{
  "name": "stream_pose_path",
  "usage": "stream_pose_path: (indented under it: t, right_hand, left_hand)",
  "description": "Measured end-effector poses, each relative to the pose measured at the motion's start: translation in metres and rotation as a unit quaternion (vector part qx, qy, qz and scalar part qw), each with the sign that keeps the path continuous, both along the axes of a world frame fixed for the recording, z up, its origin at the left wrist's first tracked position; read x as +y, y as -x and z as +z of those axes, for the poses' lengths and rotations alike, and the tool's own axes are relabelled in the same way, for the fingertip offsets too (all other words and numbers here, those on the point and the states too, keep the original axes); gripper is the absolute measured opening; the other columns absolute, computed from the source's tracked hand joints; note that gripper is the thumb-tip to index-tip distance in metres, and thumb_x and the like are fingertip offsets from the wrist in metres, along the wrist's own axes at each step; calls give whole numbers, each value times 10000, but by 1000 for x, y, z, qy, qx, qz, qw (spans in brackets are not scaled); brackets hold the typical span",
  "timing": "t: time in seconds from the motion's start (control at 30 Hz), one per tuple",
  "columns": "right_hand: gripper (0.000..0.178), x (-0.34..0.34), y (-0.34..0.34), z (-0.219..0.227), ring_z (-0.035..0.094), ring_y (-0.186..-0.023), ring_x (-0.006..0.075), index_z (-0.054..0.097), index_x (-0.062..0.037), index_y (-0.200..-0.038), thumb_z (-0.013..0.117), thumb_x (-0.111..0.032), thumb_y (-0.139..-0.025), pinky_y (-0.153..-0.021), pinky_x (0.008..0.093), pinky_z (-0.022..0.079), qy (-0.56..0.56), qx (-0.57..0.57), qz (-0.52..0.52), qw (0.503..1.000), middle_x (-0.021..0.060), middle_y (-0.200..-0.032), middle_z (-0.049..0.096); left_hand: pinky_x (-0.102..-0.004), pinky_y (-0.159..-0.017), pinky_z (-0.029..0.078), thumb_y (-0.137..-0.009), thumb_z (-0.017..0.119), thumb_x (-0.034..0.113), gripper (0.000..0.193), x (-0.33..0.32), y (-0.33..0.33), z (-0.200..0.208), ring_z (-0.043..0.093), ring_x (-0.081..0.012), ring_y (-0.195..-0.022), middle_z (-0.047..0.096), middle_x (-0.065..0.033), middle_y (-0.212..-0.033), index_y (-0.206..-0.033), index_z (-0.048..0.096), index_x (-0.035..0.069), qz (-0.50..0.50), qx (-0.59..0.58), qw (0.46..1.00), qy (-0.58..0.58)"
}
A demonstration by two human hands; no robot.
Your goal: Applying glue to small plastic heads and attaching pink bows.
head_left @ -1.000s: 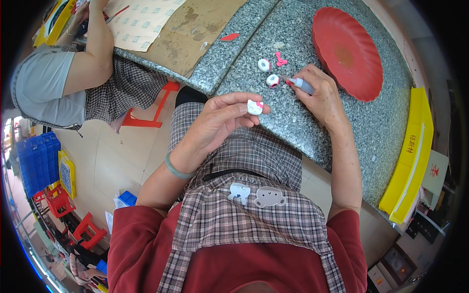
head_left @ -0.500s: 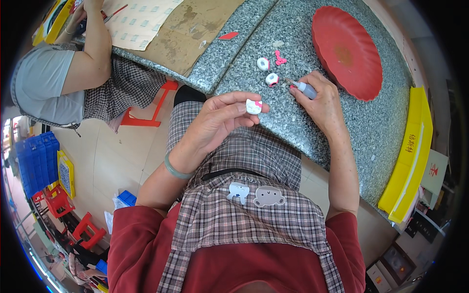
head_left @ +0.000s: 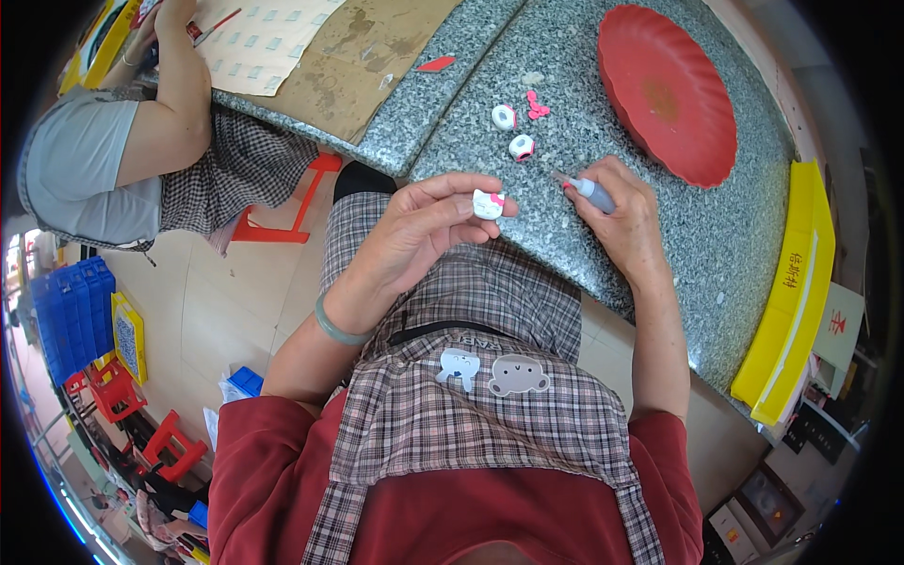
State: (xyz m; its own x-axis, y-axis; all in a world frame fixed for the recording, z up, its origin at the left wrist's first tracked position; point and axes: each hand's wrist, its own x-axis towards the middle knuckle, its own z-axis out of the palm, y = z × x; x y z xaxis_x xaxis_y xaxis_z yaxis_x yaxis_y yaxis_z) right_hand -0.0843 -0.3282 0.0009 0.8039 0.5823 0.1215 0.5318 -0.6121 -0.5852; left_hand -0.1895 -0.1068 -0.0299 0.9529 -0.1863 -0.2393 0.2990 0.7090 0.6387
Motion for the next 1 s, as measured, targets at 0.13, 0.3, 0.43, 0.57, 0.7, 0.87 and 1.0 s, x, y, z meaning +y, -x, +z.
stream_pose_path:
  t: [0.13, 0.3, 0.43, 0.57, 0.7, 0.87, 1.0]
  right_hand:
    - [150, -6, 11, 2, 595, -710, 264, 614, -16, -831, 688, -61, -708, -615, 354, 464, 7, -4, 13, 1000, 87, -784, 564]
    - [165, -12, 24, 2, 598, -703, 250, 630, -33, -858, 687, -41, -703, -602, 348, 471, -14, 29, 23, 999, 74, -788, 568]
    - [173, -15, 29, -5, 597, -694, 245, 632, -35, -862, 681, -20, -697, -599, 337, 472, -37, 13, 32, 999, 77, -800, 575]
    - [141, -16, 28, -10, 596, -685, 203, 632, -37, -856, 662, -11, -721, -578, 308, 463, -72, -15, 18, 997, 61, -801, 594]
    - [85, -18, 34, -16, 581, -638, 143, 619, -31, -855, 628, -12, -773, -525, 259, 441, -197, 149, -61, 967, 46, -780, 609]
    - [39, -12, 46, -4, 544, -553, 93, 589, -15, -868, 584, -23, -831, -453, 202, 403, -397, 430, -119, 802, 61, -750, 612]
    - [55, -3, 55, -3, 537, -505, 102, 570, 2, -882, 575, -6, -827, -432, 196, 409, -458, 451, -112, 758, 99, -738, 608]
  left_hand:
    - [-252, -757, 522, -891, 495, 71, 287, 0, 0, 0, 626, -163, -834, 607, -231, -1053, -1149, 543, -46, 7, 1, 1000, -3]
    - [-249, -751, 524, -891, 492, 67, 289, 8, -2, 0, 626, -170, -832, 600, -245, -1057, -1151, 540, -50, 26, -10, 999, -20]
    - [-247, -750, 525, -891, 492, 62, 291, 10, -1, 0, 627, -174, -834, 594, -256, -1064, -1154, 538, -52, 39, -18, 999, -12]
    - [-246, -758, 524, -891, 490, 56, 290, 5, 1, 2, 628, -172, -840, 594, -253, -1067, -1157, 537, -50, 31, -15, 999, -17]
    - [-245, -767, 523, -894, 495, 58, 292, -5, 4, 6, 628, -168, -851, 594, -251, -1069, -1163, 533, -48, 9, -12, 1000, -13]
    - [-252, -786, 525, -890, 525, 69, 284, -15, 5, 8, 631, -170, -870, 606, -210, -1071, -1154, 546, -35, -15, -6, 1000, -13]
    - [-253, -794, 529, -884, 538, 48, 270, -20, 6, 9, 637, -173, -883, 625, -164, -1040, -1143, 557, -28, -27, -6, 999, -23]
